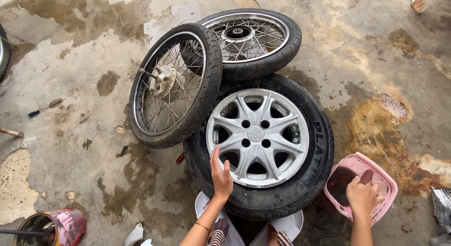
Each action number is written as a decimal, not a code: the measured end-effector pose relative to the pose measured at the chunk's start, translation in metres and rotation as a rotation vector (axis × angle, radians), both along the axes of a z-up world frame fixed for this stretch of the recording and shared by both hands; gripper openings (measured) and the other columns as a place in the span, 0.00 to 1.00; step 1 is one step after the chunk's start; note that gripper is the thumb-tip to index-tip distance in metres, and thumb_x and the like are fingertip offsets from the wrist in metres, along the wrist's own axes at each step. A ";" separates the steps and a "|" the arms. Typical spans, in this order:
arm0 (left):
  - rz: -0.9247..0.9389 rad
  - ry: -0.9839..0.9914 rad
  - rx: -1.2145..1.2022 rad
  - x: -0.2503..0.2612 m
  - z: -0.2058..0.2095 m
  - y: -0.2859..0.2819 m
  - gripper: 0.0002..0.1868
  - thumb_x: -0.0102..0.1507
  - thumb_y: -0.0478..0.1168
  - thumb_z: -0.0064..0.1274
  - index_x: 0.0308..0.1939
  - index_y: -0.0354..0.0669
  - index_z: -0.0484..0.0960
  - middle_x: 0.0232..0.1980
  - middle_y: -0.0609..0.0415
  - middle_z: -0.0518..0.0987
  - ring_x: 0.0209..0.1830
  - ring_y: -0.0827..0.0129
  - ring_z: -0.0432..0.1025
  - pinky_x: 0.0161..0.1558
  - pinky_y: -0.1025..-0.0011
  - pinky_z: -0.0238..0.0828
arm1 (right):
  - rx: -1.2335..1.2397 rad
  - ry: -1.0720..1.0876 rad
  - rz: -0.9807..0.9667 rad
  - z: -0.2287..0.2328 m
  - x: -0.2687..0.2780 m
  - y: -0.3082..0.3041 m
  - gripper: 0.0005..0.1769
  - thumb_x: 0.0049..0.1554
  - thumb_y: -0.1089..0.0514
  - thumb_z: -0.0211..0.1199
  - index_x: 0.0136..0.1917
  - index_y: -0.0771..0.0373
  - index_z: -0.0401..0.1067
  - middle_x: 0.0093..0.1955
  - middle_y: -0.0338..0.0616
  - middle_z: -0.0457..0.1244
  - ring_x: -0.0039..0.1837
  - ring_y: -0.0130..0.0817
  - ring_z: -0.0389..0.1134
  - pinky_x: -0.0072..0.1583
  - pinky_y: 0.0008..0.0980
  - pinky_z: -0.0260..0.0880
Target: The person scrubs a silver car wheel rim with a reddish-brown sponge while the wheel rests on a tire. The person repeatedly dips the sponge into a pink bucket of water and continues scrubbing the rim surface throughout the clip.
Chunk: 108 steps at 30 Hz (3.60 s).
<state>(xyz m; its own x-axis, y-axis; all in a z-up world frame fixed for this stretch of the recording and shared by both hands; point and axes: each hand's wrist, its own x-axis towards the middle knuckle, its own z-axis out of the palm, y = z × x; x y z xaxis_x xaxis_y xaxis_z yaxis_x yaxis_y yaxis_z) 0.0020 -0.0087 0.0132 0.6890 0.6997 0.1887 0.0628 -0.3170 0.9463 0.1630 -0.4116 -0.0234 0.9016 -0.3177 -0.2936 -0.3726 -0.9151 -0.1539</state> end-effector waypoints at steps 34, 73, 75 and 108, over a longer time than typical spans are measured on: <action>-0.118 0.081 -0.254 -0.009 -0.002 0.004 0.30 0.69 0.58 0.35 0.67 0.43 0.65 0.67 0.41 0.76 0.38 0.56 0.86 0.39 0.71 0.82 | 0.300 -0.569 1.127 0.021 -0.132 0.260 0.33 0.65 0.46 0.51 0.78 0.63 0.56 0.79 0.43 0.56 0.83 0.33 0.50 0.76 0.66 0.41; 0.087 -0.187 -0.010 0.001 -0.012 0.002 0.22 0.71 0.48 0.37 0.61 0.36 0.67 0.68 0.43 0.62 0.58 0.59 0.71 0.63 0.58 0.68 | 0.333 -0.571 1.021 0.008 -0.128 0.262 0.35 0.61 0.58 0.49 0.80 0.66 0.50 0.78 0.51 0.56 0.82 0.37 0.51 0.76 0.73 0.33; 0.097 -0.125 -0.027 -0.002 -0.013 0.001 0.28 0.70 0.50 0.39 0.68 0.35 0.61 0.75 0.40 0.54 0.74 0.51 0.57 0.74 0.53 0.54 | 0.262 -0.644 1.095 0.015 -0.148 0.267 0.32 0.66 0.52 0.46 0.79 0.68 0.52 0.79 0.50 0.54 0.82 0.38 0.50 0.78 0.68 0.34; 0.043 -0.146 0.102 -0.003 -0.010 0.007 0.39 0.72 0.49 0.38 0.79 0.32 0.42 0.81 0.29 0.28 0.81 0.39 0.33 0.74 0.45 0.36 | -0.032 -0.750 1.001 0.032 -0.121 0.312 0.37 0.65 0.41 0.47 0.72 0.77 0.61 0.72 0.62 0.61 0.81 0.46 0.54 0.76 0.75 0.33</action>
<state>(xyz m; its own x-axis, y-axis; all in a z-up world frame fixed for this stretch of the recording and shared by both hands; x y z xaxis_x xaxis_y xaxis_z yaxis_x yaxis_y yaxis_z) -0.0012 -0.0021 0.0032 0.6193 0.6998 0.3559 -0.0573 -0.4117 0.9095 0.0421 -0.1000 0.0084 0.6927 0.6057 0.3915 0.6581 -0.7530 0.0006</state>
